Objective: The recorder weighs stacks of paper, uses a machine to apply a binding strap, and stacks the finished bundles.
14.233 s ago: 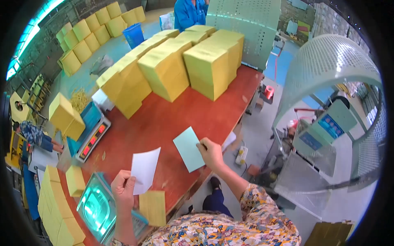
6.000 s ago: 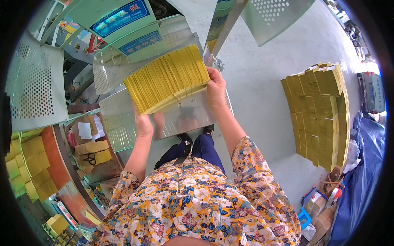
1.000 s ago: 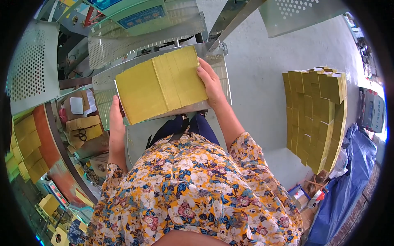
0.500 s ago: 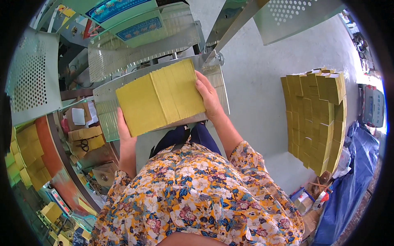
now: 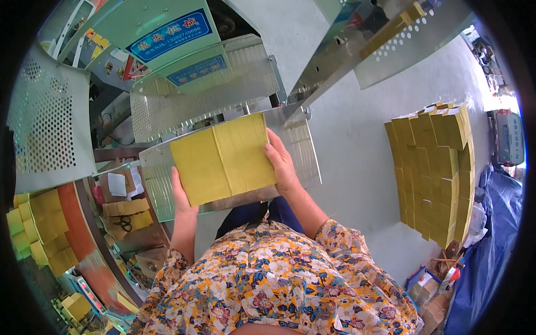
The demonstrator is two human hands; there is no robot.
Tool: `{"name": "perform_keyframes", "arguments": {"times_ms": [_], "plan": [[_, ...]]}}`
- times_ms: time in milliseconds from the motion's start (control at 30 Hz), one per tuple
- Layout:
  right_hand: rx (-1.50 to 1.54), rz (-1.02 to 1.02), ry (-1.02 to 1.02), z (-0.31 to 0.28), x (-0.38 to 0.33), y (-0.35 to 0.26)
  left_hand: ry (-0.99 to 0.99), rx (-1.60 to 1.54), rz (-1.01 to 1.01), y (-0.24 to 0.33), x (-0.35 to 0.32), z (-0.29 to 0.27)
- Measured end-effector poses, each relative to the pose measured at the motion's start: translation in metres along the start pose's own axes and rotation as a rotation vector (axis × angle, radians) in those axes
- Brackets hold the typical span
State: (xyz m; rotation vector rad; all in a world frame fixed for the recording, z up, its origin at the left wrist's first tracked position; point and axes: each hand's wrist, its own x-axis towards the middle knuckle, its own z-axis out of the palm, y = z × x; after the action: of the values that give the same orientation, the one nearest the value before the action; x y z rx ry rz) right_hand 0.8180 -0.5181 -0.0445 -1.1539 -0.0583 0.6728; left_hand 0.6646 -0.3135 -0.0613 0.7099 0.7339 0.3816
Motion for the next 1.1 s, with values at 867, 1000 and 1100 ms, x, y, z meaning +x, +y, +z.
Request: {"name": "perform_keyframes", "arguments": {"times_ms": [867,1000,1100], "plan": [[0.034,-0.009,0.111,-0.017,0.081,-0.042,-0.33,0.152,0.256,0.029,0.083,0.08],[-0.009,-0.049,0.058,-0.01,0.081,-0.039,-0.304,0.136,0.209,0.026,0.085,0.071],[-0.012,-0.049,0.047,-0.008,0.083,-0.034,-0.291,0.143,0.249,0.025,0.088,0.068]]}}
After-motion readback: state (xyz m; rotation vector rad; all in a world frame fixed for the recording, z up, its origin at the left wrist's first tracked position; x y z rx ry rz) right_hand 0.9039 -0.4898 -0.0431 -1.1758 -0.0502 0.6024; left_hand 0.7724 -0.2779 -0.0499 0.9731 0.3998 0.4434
